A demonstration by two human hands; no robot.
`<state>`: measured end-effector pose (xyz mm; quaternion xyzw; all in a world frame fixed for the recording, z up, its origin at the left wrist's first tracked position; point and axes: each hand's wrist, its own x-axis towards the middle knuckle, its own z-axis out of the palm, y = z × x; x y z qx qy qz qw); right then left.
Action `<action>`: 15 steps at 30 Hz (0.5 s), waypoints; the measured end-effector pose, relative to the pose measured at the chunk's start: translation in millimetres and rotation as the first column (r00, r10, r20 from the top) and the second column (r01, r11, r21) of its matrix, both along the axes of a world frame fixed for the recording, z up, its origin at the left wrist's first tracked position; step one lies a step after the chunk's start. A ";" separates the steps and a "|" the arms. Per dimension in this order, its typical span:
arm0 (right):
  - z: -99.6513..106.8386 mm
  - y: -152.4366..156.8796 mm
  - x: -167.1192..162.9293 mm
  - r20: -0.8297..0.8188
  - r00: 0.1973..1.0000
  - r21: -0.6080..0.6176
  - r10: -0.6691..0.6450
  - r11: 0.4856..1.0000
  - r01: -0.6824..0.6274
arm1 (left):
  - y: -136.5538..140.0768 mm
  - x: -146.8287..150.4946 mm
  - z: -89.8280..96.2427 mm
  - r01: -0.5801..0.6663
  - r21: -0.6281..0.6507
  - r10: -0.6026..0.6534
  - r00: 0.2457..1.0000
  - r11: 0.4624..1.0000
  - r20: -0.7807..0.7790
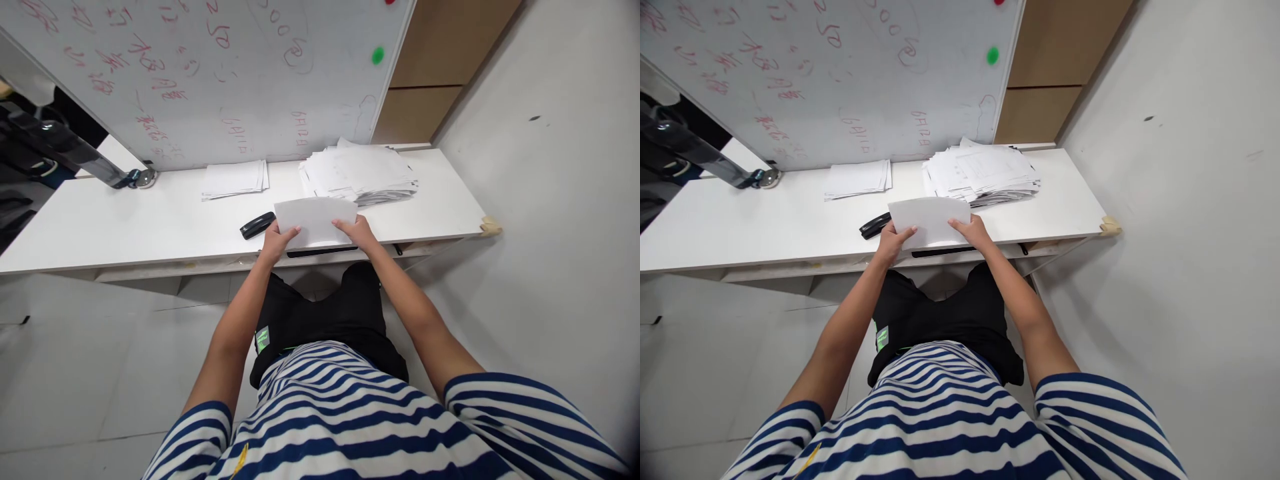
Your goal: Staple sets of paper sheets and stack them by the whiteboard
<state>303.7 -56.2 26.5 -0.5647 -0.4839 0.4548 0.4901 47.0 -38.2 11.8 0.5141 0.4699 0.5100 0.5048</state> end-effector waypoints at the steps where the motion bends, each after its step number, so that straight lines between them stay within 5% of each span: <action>1: -0.9 -1.4 -0.8 -0.007 1.000 0.006 0.002 1.000 -0.002 | -1.4 -0.6 -0.2 0.006 -0.026 -0.006 1.000 1.000 0.002; 7: 8.5 -7.3 -9.4 -0.038 0.999 0.120 -0.034 0.992 0.038 | 4.5 5.5 6.7 0.033 0.001 -0.032 0.998 0.999 0.051; 15: -21.4 -15.6 -14.5 0.020 0.996 0.004 -0.087 0.996 0.087 | -0.2 20.7 -14.2 -0.025 -0.084 0.016 0.994 0.996 -0.105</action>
